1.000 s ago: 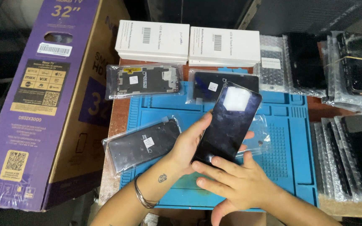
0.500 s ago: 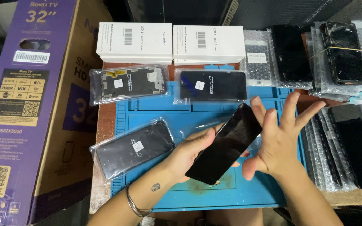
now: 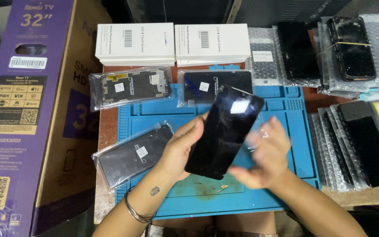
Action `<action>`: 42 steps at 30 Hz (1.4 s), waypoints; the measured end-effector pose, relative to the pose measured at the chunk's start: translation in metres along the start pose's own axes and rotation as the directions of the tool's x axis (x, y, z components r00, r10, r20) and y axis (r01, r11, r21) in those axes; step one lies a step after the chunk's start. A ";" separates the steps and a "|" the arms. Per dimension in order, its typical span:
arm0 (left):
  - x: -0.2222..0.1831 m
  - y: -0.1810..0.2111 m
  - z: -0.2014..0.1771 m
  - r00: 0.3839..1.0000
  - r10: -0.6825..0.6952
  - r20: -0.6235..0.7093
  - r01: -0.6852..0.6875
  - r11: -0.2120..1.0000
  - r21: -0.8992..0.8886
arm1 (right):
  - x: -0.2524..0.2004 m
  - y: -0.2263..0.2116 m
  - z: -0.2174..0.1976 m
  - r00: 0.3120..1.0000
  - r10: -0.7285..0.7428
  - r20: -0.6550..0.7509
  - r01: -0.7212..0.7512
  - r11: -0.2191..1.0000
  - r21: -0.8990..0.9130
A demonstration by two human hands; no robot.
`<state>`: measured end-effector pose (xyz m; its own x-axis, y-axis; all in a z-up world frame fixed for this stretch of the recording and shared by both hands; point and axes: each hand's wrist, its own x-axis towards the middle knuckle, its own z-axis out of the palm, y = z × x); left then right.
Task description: The person is unpacking various phone screen assemblies from plastic sleeves and boxes, inspecting them for quality, and organizing them on a repair mat.
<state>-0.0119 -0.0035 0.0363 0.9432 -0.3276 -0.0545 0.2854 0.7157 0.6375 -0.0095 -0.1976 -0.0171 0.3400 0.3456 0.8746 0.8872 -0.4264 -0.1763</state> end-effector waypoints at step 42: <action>0.005 -0.007 -0.013 0.991 0.075 -0.110 0.091 0.217 0.972 | 0.021 0.061 -0.057 0.622 0.648 -0.440 -0.435 0.753 0.493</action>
<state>-0.0064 -0.0020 0.0219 0.9749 -0.2034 -0.0905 -0.0172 -0.4742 0.8803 0.0340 -0.2641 0.0167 0.6487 -0.4290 0.6286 0.6741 -0.0593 -0.7362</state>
